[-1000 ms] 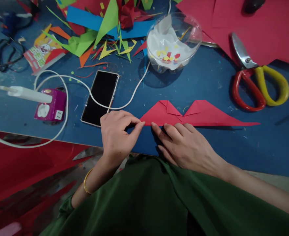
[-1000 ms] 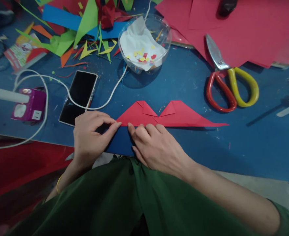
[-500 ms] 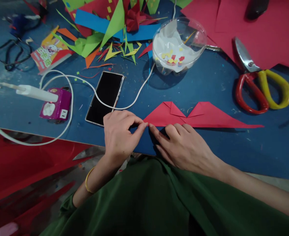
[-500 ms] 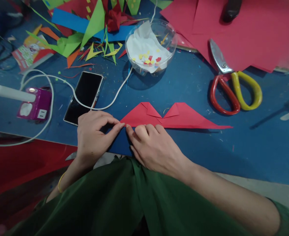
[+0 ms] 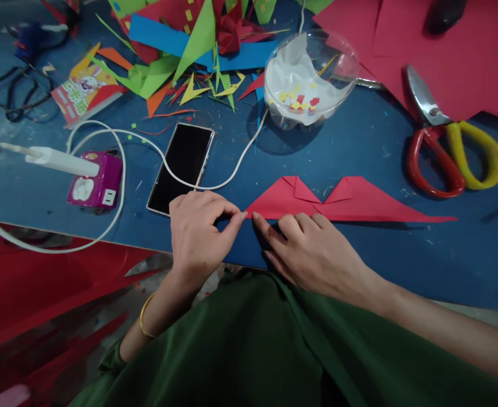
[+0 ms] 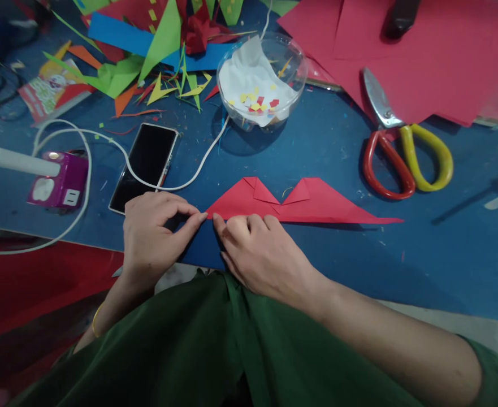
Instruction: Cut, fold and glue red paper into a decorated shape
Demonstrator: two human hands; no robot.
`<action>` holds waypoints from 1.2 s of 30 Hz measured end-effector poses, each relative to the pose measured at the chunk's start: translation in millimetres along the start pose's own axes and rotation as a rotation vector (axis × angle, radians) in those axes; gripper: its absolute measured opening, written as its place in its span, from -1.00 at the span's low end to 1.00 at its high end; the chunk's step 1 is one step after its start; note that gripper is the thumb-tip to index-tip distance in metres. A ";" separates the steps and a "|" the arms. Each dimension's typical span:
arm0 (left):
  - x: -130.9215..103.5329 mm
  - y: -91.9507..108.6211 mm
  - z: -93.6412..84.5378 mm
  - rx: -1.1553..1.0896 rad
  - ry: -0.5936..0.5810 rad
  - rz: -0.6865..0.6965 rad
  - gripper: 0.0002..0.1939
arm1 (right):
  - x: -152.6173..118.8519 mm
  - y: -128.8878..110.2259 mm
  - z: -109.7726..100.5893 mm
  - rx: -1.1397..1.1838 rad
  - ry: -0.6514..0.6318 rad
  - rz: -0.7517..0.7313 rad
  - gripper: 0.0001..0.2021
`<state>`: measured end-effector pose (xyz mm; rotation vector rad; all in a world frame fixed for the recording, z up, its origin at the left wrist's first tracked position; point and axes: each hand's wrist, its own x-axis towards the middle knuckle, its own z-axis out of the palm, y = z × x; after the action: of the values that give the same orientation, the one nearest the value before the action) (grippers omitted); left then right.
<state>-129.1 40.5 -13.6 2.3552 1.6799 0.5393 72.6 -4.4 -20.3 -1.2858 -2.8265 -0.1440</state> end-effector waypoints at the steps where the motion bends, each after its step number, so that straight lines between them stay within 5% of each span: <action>1: -0.1 0.0 -0.4 0.008 -0.002 0.000 -0.83 | 0.7 -0.1 0.0 -0.007 0.000 -0.003 -0.45; 9: -5.2 -2.6 -4.6 0.077 0.020 0.011 -0.85 | 0.7 1.1 2.7 -0.012 0.023 0.002 -0.47; 14: -21.0 2.9 0.6 0.224 0.255 0.016 -0.92 | -0.1 0.7 3.0 -0.003 0.017 0.008 -0.47; 16: -28.0 6.5 4.8 0.205 0.298 0.128 -0.84 | 0.0 -0.1 3.5 -0.015 0.027 0.012 -0.48; 19: -36.1 11.1 11.1 0.189 0.189 0.331 -0.69 | 0.5 -1.1 4.2 -0.034 0.038 0.018 -0.48; 22: -41.2 13.1 15.2 0.246 0.090 0.343 -0.61 | -0.9 -0.2 3.5 -0.027 0.046 0.021 -0.48; 31: -43.3 16.4 15.9 0.322 0.154 0.322 -0.57 | -24.7 11.3 5.4 0.042 0.109 0.096 -0.56; 36: -36.2 24.2 27.7 0.198 0.099 0.510 -0.56 | -23.5 8.8 10.6 0.048 0.150 0.093 -0.57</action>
<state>-107.3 -0.4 -36.5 2.9637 1.2011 0.5981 94.8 -15.3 -31.9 -1.3335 -2.6240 -0.1622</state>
